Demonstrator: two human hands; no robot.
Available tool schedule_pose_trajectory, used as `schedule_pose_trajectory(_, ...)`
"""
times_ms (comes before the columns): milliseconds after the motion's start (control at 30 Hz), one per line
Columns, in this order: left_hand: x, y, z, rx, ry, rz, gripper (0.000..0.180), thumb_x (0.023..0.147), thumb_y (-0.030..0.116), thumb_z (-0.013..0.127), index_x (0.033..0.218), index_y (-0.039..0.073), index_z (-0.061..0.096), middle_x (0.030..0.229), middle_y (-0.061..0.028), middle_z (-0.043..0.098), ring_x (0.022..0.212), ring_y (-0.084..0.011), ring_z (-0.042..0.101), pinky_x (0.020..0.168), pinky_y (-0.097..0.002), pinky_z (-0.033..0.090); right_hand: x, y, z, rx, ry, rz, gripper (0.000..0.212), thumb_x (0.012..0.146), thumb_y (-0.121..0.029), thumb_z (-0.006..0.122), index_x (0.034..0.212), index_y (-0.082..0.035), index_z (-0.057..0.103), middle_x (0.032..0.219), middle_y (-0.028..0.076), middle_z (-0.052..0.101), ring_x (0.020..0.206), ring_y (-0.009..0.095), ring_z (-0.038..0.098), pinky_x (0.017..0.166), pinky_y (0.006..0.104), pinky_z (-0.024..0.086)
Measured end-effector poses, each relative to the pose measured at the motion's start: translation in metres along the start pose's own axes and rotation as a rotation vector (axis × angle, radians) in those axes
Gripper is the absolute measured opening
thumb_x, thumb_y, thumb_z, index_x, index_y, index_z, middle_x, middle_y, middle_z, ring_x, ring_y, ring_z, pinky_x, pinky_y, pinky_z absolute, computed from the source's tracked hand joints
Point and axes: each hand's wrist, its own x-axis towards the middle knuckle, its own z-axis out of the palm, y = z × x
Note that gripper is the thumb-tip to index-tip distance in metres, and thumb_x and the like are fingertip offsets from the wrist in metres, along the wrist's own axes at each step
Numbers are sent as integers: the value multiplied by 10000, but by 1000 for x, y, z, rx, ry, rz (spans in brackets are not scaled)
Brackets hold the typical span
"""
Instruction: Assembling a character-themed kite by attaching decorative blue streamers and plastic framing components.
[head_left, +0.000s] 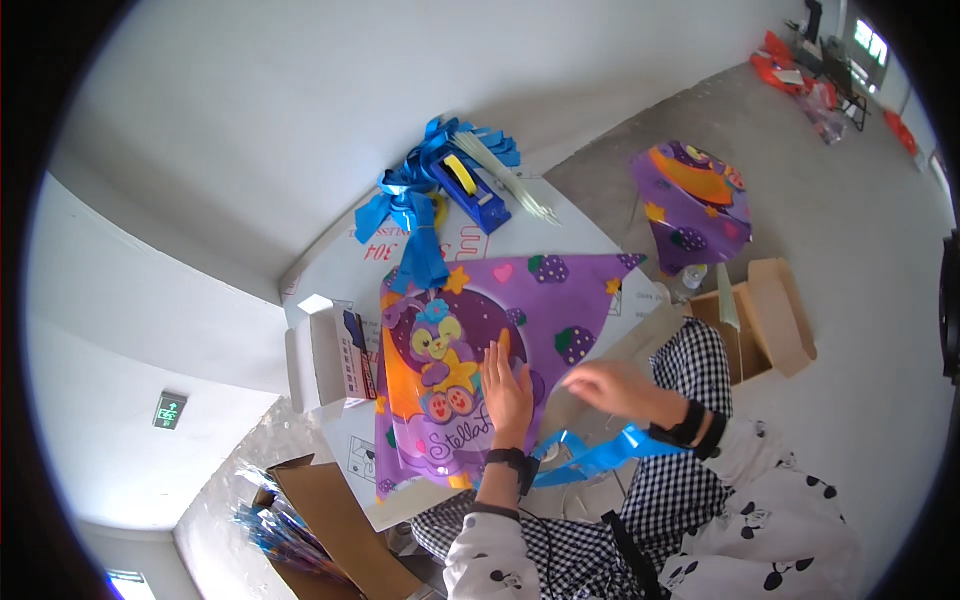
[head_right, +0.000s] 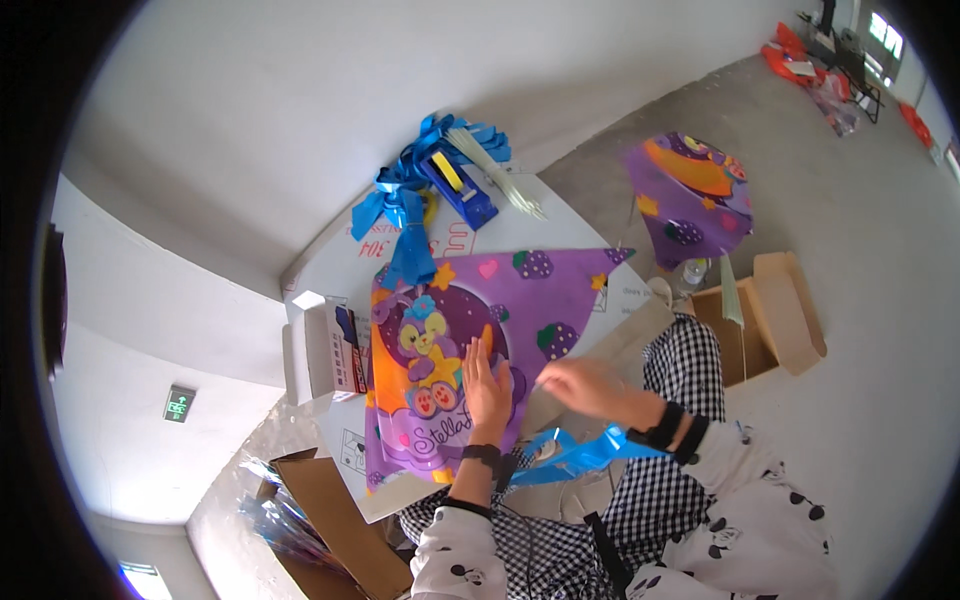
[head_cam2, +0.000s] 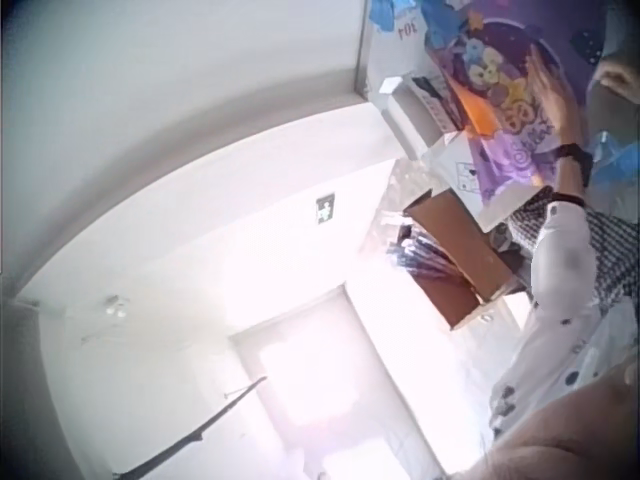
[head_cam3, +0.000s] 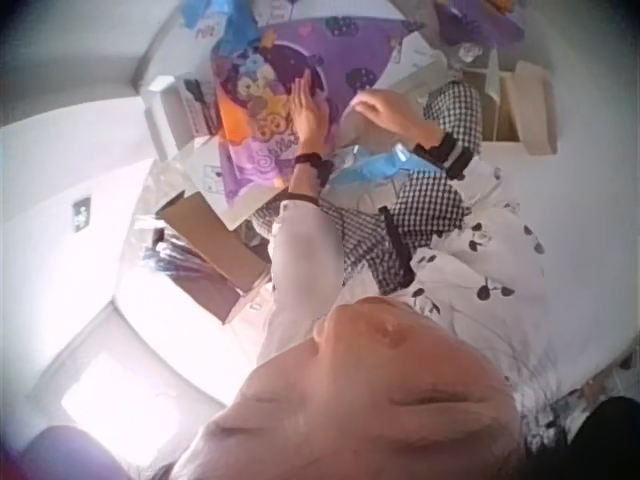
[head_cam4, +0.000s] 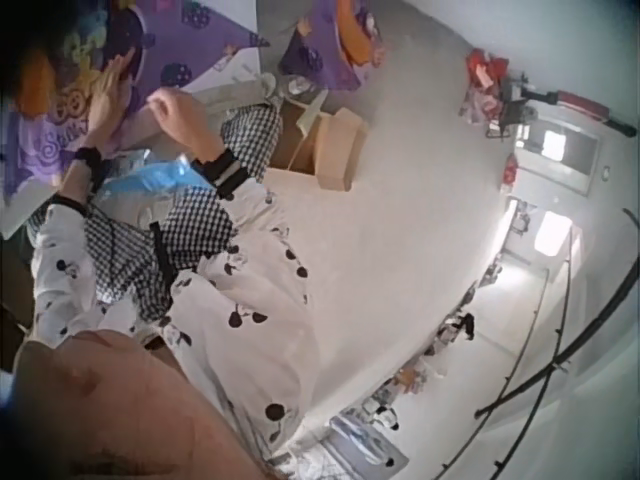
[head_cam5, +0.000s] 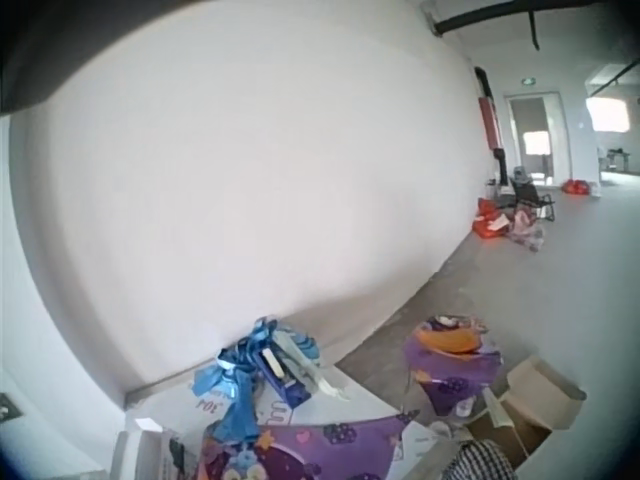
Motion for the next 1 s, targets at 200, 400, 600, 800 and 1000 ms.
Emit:
schedule_pose_trajectory(200,-4,-10,14,293,-20,-89,512,929,243,540,1379,19,444,1448,-163,439,1371,-320,376,1127,-459,299,57,33,-65,62,181,51,127,906,-115,606,1013,-57,642,914,102,705,798,246,693,676,333,537)
schedule_pose_trajectory(400,0,-12,13,294,-58,-148,523,910,243,545,1386,48,448,1456,-136,441,1374,-304,381,1127,-468,304,196,35,-21,102,99,-89,203,924,-111,623,1092,-3,591,975,107,671,861,206,674,746,300,529)
schedule_pose_trajectory(600,9,-16,2,259,-91,-176,522,907,235,536,1380,34,449,1457,-125,443,1371,-314,383,1121,-468,315,360,39,59,59,85,-105,453,927,-258,626,1276,1,498,1217,185,568,1089,285,598,909,370,483)
schedule_pose_trajectory(800,9,-13,9,216,-114,-199,505,895,242,544,1353,38,487,1444,-118,461,1356,-304,405,1110,-456,325,489,105,100,13,439,172,546,907,-352,611,1266,41,490,1211,316,557,1138,455,526,947,484,448)
schedule_pose_trajectory(1000,9,-16,6,167,-160,-239,515,876,240,555,1343,32,493,1440,-126,457,1359,-314,396,1116,-469,309,537,97,103,-41,314,553,491,908,-382,611,1147,47,611,1177,251,627,1135,407,568,974,428,447)
